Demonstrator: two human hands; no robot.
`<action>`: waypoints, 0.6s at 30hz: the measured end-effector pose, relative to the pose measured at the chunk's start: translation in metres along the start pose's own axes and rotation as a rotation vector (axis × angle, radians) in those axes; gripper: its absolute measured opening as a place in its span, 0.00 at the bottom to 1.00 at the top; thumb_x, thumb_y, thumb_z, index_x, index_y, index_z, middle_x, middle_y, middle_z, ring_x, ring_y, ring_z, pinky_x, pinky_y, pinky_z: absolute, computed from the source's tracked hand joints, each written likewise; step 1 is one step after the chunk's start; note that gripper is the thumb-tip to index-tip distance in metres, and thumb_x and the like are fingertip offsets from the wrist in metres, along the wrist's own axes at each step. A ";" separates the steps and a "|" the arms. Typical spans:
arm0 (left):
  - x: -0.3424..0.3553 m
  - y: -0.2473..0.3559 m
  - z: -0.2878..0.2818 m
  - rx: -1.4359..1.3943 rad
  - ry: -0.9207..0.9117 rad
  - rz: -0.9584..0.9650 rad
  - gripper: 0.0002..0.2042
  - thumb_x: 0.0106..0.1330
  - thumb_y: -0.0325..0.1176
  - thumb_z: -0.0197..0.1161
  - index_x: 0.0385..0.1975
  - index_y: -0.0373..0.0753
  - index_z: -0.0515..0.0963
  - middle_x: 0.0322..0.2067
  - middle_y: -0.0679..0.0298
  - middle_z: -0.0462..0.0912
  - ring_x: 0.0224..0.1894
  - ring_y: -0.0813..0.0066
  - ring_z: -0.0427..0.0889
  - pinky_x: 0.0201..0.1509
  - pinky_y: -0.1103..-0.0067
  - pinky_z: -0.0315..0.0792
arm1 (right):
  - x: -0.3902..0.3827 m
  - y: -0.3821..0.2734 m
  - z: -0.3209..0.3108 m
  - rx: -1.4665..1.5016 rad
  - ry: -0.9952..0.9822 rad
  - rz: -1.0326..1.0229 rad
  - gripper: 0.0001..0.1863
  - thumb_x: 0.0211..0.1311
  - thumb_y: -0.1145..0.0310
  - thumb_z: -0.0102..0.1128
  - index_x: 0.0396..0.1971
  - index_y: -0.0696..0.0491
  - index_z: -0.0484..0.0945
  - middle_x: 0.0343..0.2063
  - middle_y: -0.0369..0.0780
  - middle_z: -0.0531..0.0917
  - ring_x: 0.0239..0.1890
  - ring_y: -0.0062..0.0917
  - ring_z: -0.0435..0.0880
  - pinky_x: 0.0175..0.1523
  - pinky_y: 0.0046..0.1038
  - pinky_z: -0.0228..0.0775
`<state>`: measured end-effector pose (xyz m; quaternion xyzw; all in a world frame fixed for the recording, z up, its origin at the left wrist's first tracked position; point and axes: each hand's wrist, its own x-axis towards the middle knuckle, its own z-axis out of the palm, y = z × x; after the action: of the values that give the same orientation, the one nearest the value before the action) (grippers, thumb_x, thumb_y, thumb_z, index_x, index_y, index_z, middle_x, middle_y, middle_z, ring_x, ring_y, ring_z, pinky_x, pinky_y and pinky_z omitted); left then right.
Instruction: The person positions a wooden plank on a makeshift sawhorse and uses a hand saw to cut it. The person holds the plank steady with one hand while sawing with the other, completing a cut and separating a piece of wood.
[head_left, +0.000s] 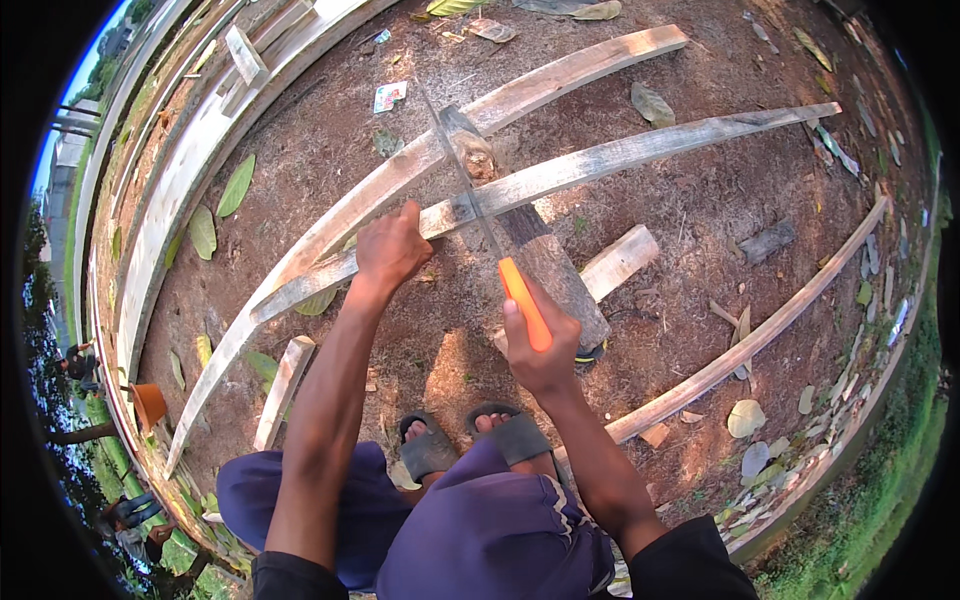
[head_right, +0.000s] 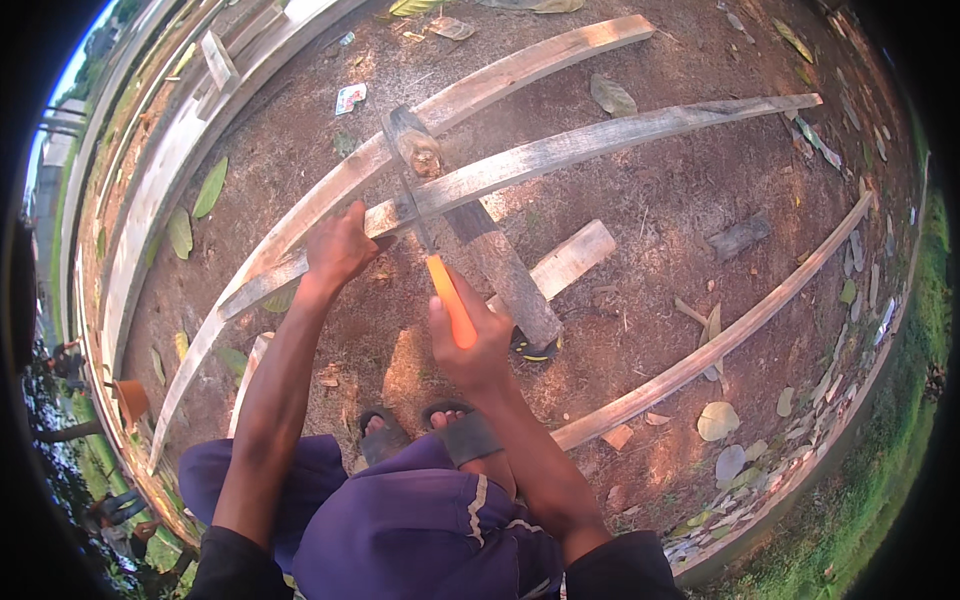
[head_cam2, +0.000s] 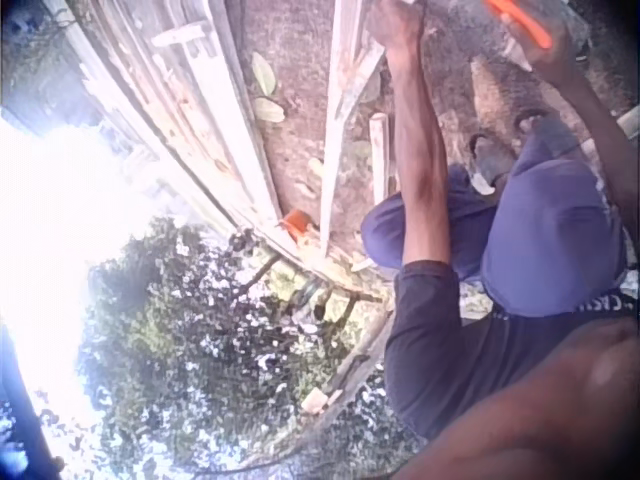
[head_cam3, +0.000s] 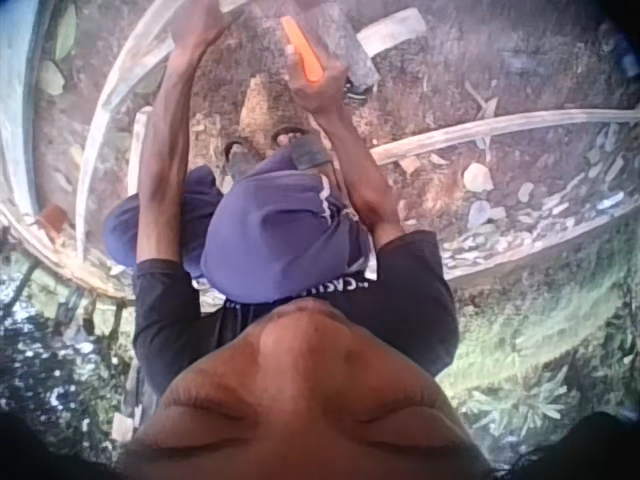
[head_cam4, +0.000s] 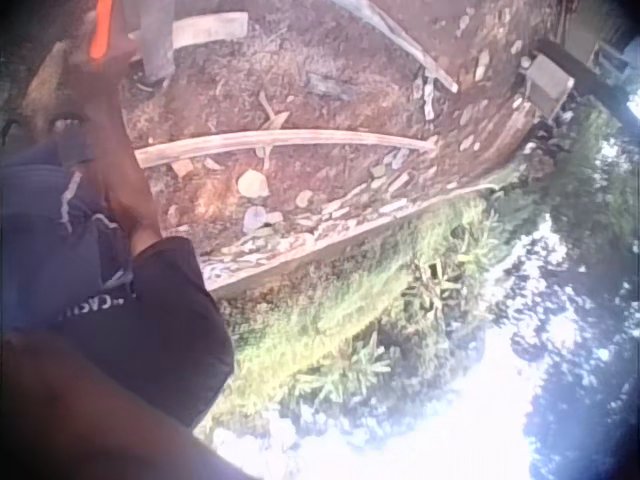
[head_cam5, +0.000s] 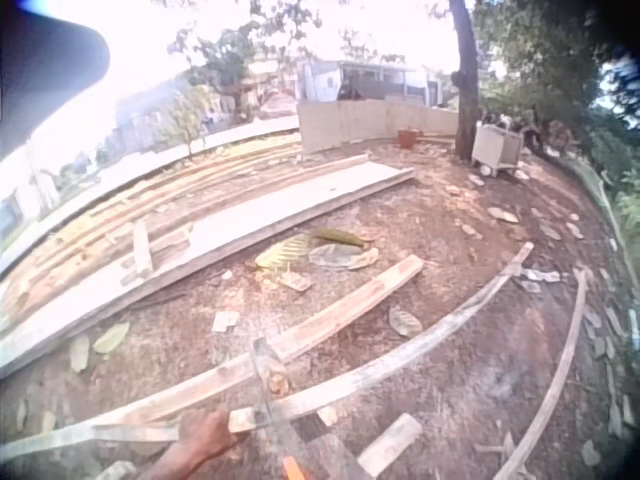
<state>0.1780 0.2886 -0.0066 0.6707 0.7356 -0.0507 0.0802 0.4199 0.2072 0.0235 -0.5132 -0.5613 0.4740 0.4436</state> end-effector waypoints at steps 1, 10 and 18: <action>0.002 -0.003 -0.001 0.009 -0.011 -0.019 0.07 0.57 0.28 0.59 0.34 0.36 0.74 0.26 0.48 0.86 0.31 0.49 0.88 0.38 0.57 0.79 | -0.039 0.008 -0.015 -0.024 0.037 -0.102 0.23 0.68 0.71 0.61 0.61 0.64 0.78 0.39 0.50 0.89 0.35 0.27 0.91 0.40 0.28 0.82; 0.002 0.008 -0.006 0.052 0.067 0.052 0.03 0.61 0.29 0.56 0.32 0.38 0.72 0.18 0.58 0.79 0.21 0.64 0.80 0.34 0.63 0.78 | 0.016 0.000 0.010 0.003 -0.004 -0.031 0.24 0.69 0.70 0.63 0.62 0.64 0.76 0.32 0.44 0.89 0.28 0.23 0.89 0.35 0.28 0.81; 0.004 0.005 0.003 -0.019 -0.094 -0.141 0.32 0.58 0.63 0.73 0.37 0.35 0.73 0.32 0.46 0.87 0.39 0.45 0.87 0.46 0.54 0.76 | -0.071 0.003 -0.028 -0.021 -0.004 -0.041 0.25 0.68 0.71 0.59 0.63 0.65 0.75 0.39 0.47 0.90 0.32 0.29 0.92 0.41 0.29 0.85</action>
<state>0.1824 0.2922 -0.0102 0.6135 0.7767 -0.0809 0.1174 0.4538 0.1383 0.0240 -0.5051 -0.5779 0.4598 0.4466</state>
